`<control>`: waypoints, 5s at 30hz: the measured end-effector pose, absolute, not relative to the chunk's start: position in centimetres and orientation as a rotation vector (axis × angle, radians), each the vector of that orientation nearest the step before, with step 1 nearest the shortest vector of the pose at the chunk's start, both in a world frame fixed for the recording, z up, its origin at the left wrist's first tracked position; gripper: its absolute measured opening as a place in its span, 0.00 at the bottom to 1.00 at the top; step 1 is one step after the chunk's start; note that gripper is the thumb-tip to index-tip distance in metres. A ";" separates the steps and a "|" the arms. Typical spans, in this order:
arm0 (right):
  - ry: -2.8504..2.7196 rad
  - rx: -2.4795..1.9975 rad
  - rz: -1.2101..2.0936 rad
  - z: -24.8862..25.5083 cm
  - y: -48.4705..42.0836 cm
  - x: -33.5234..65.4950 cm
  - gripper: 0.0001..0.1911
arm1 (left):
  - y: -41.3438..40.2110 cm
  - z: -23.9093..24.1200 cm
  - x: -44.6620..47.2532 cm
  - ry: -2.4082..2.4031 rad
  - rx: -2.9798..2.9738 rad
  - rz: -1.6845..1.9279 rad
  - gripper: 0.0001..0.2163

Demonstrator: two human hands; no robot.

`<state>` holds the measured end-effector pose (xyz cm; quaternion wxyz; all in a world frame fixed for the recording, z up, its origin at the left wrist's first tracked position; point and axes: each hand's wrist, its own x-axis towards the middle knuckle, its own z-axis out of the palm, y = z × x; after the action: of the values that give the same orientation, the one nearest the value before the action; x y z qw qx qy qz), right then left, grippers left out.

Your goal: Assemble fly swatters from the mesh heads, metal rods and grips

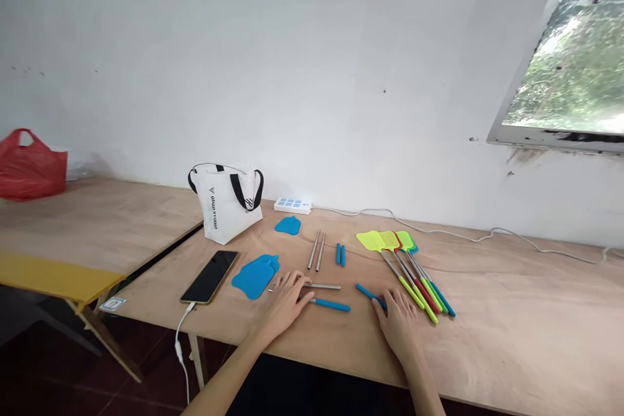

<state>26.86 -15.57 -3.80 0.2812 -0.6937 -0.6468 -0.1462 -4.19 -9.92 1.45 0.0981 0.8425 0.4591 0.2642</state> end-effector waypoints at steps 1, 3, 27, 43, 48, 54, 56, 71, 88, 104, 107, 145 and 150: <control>-1.736 -1.857 -0.390 -3.9 -15.6 26.9 0.18 | -9.6 1.3 -3.9 1.375 2.517 0.757 0.12; -1.743 -1.859 -0.384 -4.0 -15.5 27.0 0.19 | -8.9 1.2 -3.6 1.391 2.557 0.699 0.14; -1.754 -1.686 -0.062 -1.9 -16.0 26.2 0.21 | -9.1 1.5 -3.7 1.238 2.608 0.698 0.11; -1.797 -1.402 0.113 -1.5 -16.1 23.9 0.21 | -10.9 2.3 -4.7 1.175 2.570 0.763 0.08; -1.768 -1.416 0.084 -1.1 -16.3 23.8 0.23 | -10.6 1.7 -4.7 1.141 2.585 0.858 0.08; -1.828 -1.335 0.023 -0.6 -16.3 23.5 0.18 | -10.4 1.2 -4.6 1.097 2.578 0.963 0.09; -1.851 -1.303 0.016 -0.6 -16.3 22.9 0.18 | -10.5 1.2 -4.6 1.066 2.566 0.986 0.08; -1.837 -1.472 -0.046 -1.1 -16.2 20.3 0.16 | -10.7 1.6 -4.8 1.115 2.481 0.968 0.04; -2.070 -1.446 -0.095 -0.5 -16.7 18.9 0.12 | -8.9 4.6 -11.1 1.557 2.343 0.832 0.10; -2.109 -1.419 -0.233 0.1 -17.2 18.1 0.08 | -7.7 6.3 -15.3 1.715 1.977 0.930 0.30; -2.146 -1.375 -0.312 0.2 -17.7 16.2 0.11 | -7.8 7.0 -14.9 1.426 1.825 1.175 0.24; -1.775 -1.233 0.111 7.0 -22.1 15.2 0.19 | -13.4 10.4 -7.7 0.949 1.071 1.464 0.23; -1.830 -1.202 0.090 7.1 -22.1 15.1 0.20 | -13.4 10.5 -7.7 0.957 1.072 1.473 0.23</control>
<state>15.06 -22.15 7.07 0.4573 -0.4879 -0.7427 0.0363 -7.70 -13.44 10.48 0.5157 0.4461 0.3985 0.6134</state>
